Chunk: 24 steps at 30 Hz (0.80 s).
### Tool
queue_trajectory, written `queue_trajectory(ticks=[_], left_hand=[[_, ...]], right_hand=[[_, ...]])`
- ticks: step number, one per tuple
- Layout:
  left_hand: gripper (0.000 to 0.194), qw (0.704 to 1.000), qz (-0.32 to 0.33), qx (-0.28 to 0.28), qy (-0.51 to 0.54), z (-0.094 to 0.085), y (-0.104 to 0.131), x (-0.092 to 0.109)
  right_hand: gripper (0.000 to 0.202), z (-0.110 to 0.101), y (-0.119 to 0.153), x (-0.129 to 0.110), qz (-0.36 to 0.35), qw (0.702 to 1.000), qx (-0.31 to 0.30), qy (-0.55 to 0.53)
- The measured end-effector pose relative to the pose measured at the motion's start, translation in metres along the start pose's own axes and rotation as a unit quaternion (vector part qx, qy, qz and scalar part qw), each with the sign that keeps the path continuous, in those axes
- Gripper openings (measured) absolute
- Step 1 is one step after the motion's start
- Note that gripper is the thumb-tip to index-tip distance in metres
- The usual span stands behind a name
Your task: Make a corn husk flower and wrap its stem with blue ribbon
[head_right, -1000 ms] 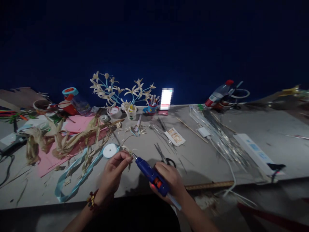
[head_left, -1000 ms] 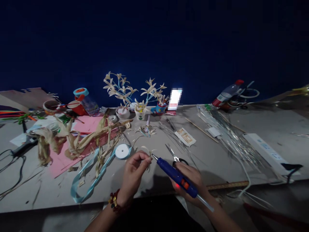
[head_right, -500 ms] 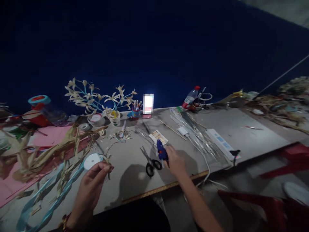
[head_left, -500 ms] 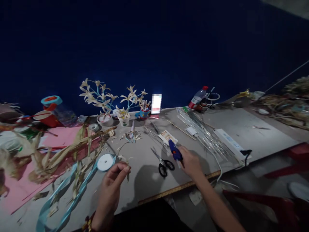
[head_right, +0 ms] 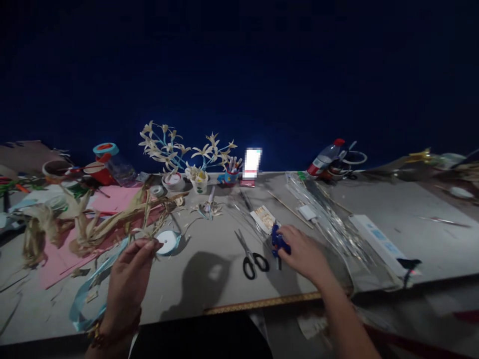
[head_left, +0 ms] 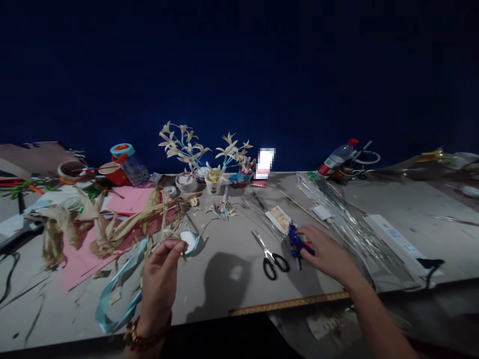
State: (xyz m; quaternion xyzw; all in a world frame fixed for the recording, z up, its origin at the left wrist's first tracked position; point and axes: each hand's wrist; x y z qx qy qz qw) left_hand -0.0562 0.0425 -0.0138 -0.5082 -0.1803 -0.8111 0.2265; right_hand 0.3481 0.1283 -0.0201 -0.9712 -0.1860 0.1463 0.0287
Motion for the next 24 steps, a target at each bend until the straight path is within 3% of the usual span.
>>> queue_trajectory(ticks=[3, 6, 10, 13, 18, 24], left_hand=[[0.025, 1.0, -0.005, -0.007, 0.006, 0.004, 0.003, -0.001], [0.026, 0.999, -0.03, -0.045, -0.003, 0.01, 0.013, -0.008], [0.028, 0.997, -0.045, -0.055, -0.019, 0.008, 0.021, -0.015], [0.029, 0.998, -0.048, -0.045, -0.019, 0.002, 0.021, -0.016], [0.027, 0.997, -0.049, -0.054, -0.027, -0.002, 0.015, -0.019], [0.022, 0.993, -0.08, -0.091, -0.008, 0.019, 0.01, -0.021]], right_hand=[[0.023, 0.011, -0.034, -0.05, -0.018, 0.996, -0.004, -0.091], [0.02, 0.039, -0.078, -0.092, 0.005, 0.996, -0.016, -0.087], [0.018, 0.076, -0.126, -0.12, 0.042, 0.998, -0.01, -0.055], [0.018, 0.09, -0.144, -0.13, 0.059, 0.998, -0.008, -0.038], [0.013, 0.086, -0.141, -0.136, 0.05, 0.998, 0.006, -0.035], [0.016, 0.036, -0.089, -0.152, -0.013, 0.997, 0.049, -0.05]])
Point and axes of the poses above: each hand's wrist, its own y-axis away from the middle knuckle, its own z-axis out of the palm, x = y × z, and after that the axes turned 3 degrees about z, right-handed
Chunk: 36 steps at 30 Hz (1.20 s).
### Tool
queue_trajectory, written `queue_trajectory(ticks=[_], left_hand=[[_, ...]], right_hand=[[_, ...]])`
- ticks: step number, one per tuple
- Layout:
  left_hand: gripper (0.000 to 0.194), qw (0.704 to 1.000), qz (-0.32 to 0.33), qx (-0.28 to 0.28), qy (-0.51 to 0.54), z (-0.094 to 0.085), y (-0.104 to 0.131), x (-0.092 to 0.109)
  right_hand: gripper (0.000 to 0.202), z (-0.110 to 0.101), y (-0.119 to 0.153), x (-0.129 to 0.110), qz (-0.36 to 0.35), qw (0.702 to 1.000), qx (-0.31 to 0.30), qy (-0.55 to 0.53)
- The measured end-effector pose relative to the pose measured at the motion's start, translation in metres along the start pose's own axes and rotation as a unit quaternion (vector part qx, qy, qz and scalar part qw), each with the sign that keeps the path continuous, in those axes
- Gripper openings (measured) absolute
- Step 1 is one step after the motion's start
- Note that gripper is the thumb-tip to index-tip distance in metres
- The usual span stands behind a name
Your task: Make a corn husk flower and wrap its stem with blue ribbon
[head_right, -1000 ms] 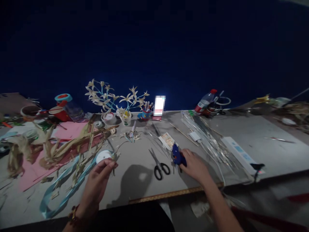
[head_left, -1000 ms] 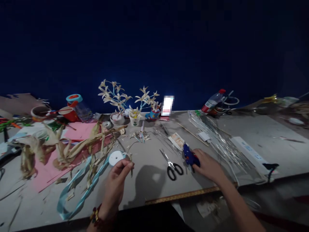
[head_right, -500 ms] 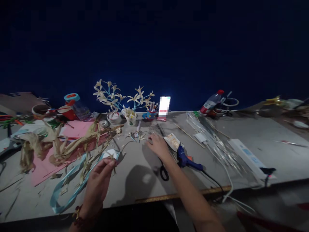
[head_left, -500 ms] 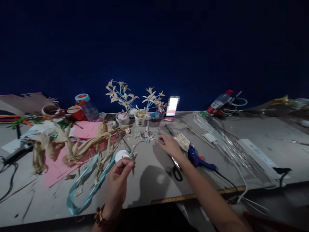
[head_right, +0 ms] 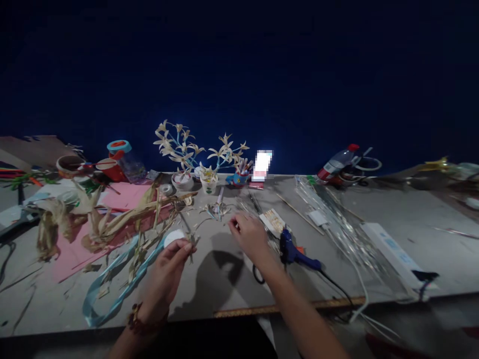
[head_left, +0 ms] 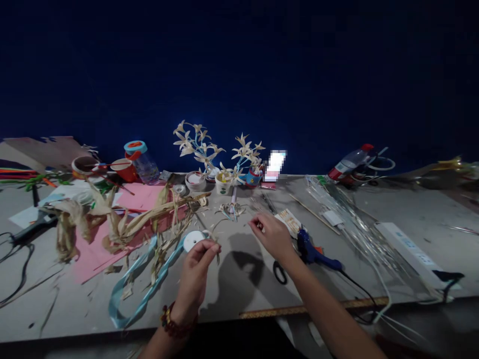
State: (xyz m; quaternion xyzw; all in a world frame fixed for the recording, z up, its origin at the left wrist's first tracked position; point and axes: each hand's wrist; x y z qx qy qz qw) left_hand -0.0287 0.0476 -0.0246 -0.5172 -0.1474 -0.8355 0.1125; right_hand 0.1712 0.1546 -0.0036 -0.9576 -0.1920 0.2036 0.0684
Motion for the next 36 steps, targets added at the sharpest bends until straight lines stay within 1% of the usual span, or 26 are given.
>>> queue_trajectory(ticks=[1, 3, 5, 8, 12, 15, 19, 22, 25, 29, 33, 36], left_hand=[[0.021, 1.0, -0.009, -0.014, 0.005, 0.005, -0.001, 0.0], [0.018, 0.999, -0.022, -0.047, 0.016, 0.016, -0.001, 0.0], [0.015, 0.995, -0.035, -0.085, 0.033, 0.025, 0.0, -0.001], [0.013, 0.991, -0.047, -0.116, 0.053, 0.034, 0.005, -0.002], [0.013, 0.99, -0.049, -0.117, 0.066, 0.037, 0.012, -0.001], [0.015, 0.989, -0.055, -0.11, 0.079, 0.038, 0.015, 0.001], [0.017, 0.989, -0.059, -0.109, 0.082, 0.038, 0.019, 0.001], [0.017, 0.991, -0.038, -0.112, 0.055, 0.038, 0.02, 0.0], [0.017, 0.993, -0.015, -0.113, 0.032, 0.038, 0.021, -0.003], [0.019, 0.994, 0.003, -0.107, 0.007, 0.039, 0.023, -0.003], [0.018, 0.992, -0.015, -0.127, 0.011, 0.039, 0.024, -0.001], [0.018, 0.992, -0.037, -0.121, 0.019, 0.04, 0.024, 0.0]], right_hand=[[0.018, -0.01, 0.009, -0.006, -0.02, 1.0, 0.012, -0.01], [0.018, -0.025, 0.025, -0.018, -0.09, 0.993, 0.065, -0.05], [0.016, -0.035, 0.036, -0.027, -0.137, 0.984, 0.096, -0.062], [0.015, -0.04, 0.043, -0.036, -0.17, 0.978, 0.108, -0.052], [0.016, -0.039, 0.046, -0.042, -0.183, 0.974, 0.119, -0.058], [0.013, -0.037, 0.048, -0.044, -0.176, 0.973, 0.112, -0.1], [0.007, -0.035, 0.052, -0.044, -0.146, 0.967, 0.087, -0.19], [0.004, -0.034, 0.054, -0.043, -0.129, 0.956, 0.062, -0.258], [0.001, -0.033, 0.055, -0.042, -0.105, 0.946, 0.044, -0.303], [0.008, -0.031, 0.054, -0.041, -0.079, 0.925, 0.025, -0.372], [0.013, -0.026, 0.054, -0.039, -0.059, 0.917, 0.043, -0.393], [0.012, -0.021, 0.057, -0.038, -0.051, 0.912, 0.056, -0.404]])
Point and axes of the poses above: each hand's wrist, its own y-axis away from the middle knuckle, its own z-axis out of the palm, x = y × z, and after that the axes turned 3 degrees about z, right-handed
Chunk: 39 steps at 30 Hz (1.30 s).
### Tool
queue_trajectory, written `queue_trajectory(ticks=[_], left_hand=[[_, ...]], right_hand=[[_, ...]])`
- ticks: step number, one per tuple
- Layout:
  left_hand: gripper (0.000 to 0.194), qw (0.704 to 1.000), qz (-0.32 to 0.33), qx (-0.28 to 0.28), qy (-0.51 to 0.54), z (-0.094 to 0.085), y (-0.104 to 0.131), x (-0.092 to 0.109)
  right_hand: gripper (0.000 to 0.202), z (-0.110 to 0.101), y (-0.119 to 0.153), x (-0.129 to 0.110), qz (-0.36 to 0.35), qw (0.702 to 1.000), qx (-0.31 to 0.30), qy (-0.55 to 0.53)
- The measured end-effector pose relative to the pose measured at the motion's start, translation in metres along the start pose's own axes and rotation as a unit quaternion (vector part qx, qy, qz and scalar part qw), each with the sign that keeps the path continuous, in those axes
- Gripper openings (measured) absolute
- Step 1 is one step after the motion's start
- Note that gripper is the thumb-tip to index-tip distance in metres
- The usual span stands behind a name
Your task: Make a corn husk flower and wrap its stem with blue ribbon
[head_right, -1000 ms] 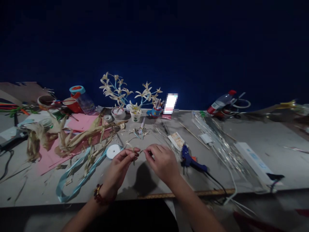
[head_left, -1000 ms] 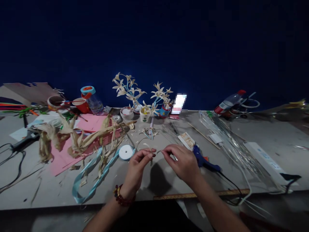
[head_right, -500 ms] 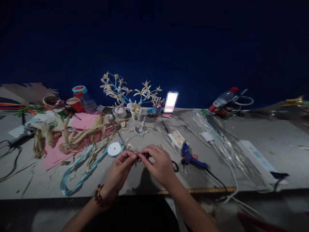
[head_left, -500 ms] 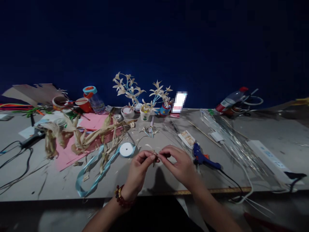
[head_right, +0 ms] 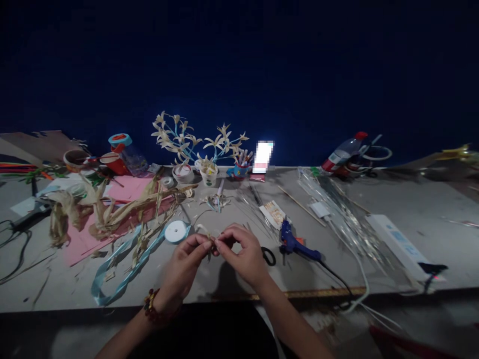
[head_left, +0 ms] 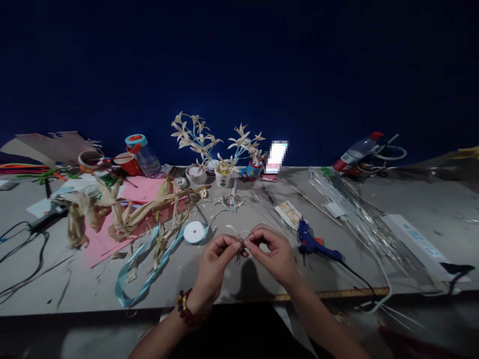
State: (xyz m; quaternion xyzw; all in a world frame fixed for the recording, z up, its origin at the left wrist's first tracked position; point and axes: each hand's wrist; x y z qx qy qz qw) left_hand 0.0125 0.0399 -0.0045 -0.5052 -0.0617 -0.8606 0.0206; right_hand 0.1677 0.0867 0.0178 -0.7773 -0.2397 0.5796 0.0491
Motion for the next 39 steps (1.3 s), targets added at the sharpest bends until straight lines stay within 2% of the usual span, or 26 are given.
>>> queue_trajectory(ticks=[6, 8, 12, 14, 39], left_hand=[[0.018, 1.0, -0.024, 0.006, -0.003, 0.001, -0.002, 0.003], [0.019, 1.0, -0.03, 0.001, -0.004, 0.002, -0.001, 0.004], [0.021, 0.999, -0.042, -0.008, 0.009, 0.003, 0.0, 0.005], [0.021, 0.999, -0.05, -0.014, 0.014, 0.005, 0.0, 0.006], [0.019, 0.996, -0.067, -0.032, 0.059, 0.009, -0.001, 0.01]], right_hand=[[0.009, 0.002, 0.006, -0.002, -0.025, 0.997, 0.061, -0.051], [0.008, 0.0, 0.005, -0.004, -0.059, 0.995, 0.081, -0.03], [0.017, -0.005, 0.0, -0.007, -0.162, 0.982, 0.079, 0.054], [0.017, -0.007, -0.002, -0.007, -0.183, 0.976, 0.085, 0.081], [0.017, 0.002, -0.005, 0.002, -0.192, 0.968, 0.106, 0.119]])
Point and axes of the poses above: each hand's wrist, its own y-axis away from the middle knuckle, its own z-axis out of the palm, x = y × z, and after that the axes turned 3 degrees about z, right-handed
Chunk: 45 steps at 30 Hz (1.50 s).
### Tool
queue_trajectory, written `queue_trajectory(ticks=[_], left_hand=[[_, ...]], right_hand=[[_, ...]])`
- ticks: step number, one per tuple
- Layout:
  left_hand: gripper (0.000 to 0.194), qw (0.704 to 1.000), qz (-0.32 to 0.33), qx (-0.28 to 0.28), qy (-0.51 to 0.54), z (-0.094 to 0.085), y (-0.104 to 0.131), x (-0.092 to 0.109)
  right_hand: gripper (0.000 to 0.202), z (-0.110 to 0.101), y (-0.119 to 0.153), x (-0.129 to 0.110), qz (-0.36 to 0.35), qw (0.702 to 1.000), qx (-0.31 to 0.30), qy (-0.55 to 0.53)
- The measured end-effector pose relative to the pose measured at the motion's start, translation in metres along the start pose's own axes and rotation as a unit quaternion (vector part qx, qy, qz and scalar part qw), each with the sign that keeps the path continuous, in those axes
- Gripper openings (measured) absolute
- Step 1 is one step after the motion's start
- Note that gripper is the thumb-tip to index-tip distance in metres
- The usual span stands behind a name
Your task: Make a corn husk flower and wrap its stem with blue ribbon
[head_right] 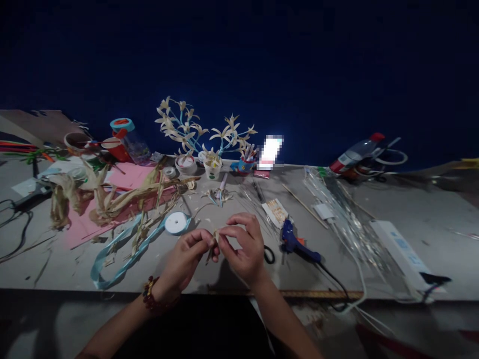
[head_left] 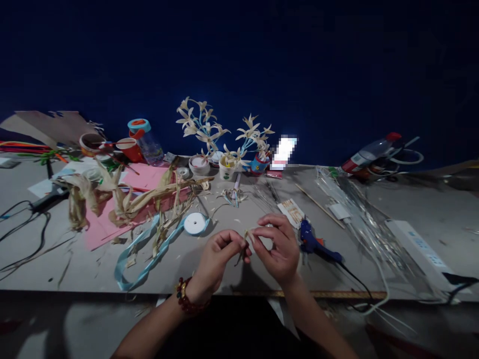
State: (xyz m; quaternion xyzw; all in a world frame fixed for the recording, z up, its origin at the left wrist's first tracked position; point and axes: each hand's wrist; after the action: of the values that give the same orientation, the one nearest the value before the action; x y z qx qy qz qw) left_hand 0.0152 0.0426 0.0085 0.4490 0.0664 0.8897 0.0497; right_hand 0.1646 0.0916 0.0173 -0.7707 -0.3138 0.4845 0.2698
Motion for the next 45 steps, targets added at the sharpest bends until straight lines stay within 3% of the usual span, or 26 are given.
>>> queue_trajectory(ticks=[22, 29, 37, 45], left_hand=[[0.02, 1.0, 0.002, -0.008, 0.01, -0.001, 0.001, -0.001], [0.02, 1.0, 0.0, -0.004, 0.005, -0.002, -0.001, 0.001], [0.019, 1.0, 0.0, -0.013, 0.019, 0.0, 0.0, 0.001], [0.02, 0.998, 0.041, -0.023, -0.031, -0.004, 0.005, -0.003]], right_hand=[[0.018, 0.005, 0.001, -0.001, 0.005, 1.0, 0.012, 0.015], [0.035, 0.005, 0.011, -0.003, 0.05, 0.998, 0.04, -0.023], [0.031, 0.012, 0.015, -0.002, 0.162, 0.973, -0.004, -0.163], [0.024, 0.006, 0.017, 0.003, 0.138, 0.977, -0.028, -0.16]])
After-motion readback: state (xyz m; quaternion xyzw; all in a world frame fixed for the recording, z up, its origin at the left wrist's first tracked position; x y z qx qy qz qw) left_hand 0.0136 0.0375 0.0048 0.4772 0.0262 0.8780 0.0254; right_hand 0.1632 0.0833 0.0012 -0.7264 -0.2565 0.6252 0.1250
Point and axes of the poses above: each hand's wrist, its own y-axis away from the middle knuckle, its own z-axis out of the palm, x = y × z, and after that the axes turned 3 degrees about z, right-handed
